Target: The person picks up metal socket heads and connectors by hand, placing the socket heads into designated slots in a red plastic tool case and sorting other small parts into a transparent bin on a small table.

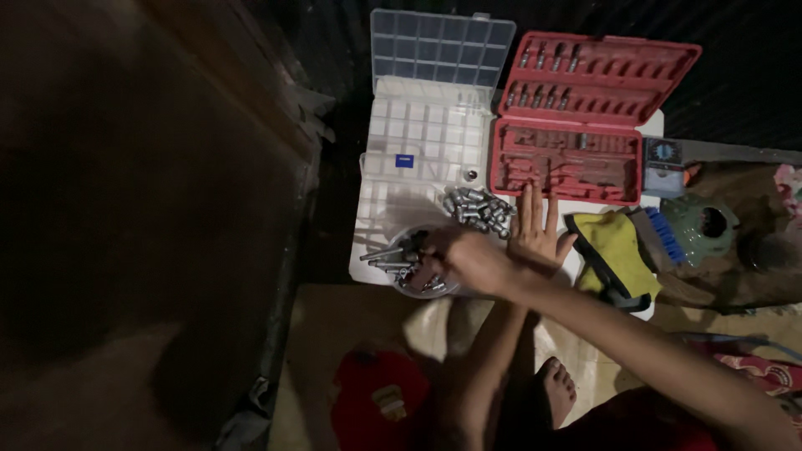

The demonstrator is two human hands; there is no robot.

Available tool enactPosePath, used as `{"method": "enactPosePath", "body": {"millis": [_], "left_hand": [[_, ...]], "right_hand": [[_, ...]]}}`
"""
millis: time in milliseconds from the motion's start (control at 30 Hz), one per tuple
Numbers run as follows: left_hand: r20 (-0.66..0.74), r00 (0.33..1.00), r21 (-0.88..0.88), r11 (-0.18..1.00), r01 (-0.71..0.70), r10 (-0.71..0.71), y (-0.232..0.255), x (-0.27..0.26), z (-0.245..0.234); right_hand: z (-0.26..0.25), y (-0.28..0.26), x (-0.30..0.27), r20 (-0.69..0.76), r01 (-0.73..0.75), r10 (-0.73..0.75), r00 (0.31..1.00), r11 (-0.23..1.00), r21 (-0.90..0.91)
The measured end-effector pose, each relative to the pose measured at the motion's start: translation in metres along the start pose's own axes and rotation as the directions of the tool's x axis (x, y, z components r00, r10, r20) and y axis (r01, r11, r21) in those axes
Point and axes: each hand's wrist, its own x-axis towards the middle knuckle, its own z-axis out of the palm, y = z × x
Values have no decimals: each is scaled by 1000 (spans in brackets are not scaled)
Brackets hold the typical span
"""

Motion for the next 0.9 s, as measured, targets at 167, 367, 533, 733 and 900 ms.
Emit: {"method": "enactPosePath", "body": {"millis": [167,367,533,733,900], "left_hand": [[-46,998,-36,998,-48,46,0,2,-13],[45,997,-51,997,-65,67,7,4,-48],[3,998,-132,990,-54,55,14,4,-55],[-49,995,-129,987,-94,88,11,6,-45],[-55,996,-177,981,-78,69,13,8,-46]], "right_hand": [[-58,30,-4,-246,101,232,941,500,860],[-106,127,-32,-519,185,595,613,531,827],[-123,211,-35,-800,9,513,312,840,543],[-144,234,-16,-948,-184,269,169,954,237],[-136,218,1,-961,-165,260,90,956,243]]}}
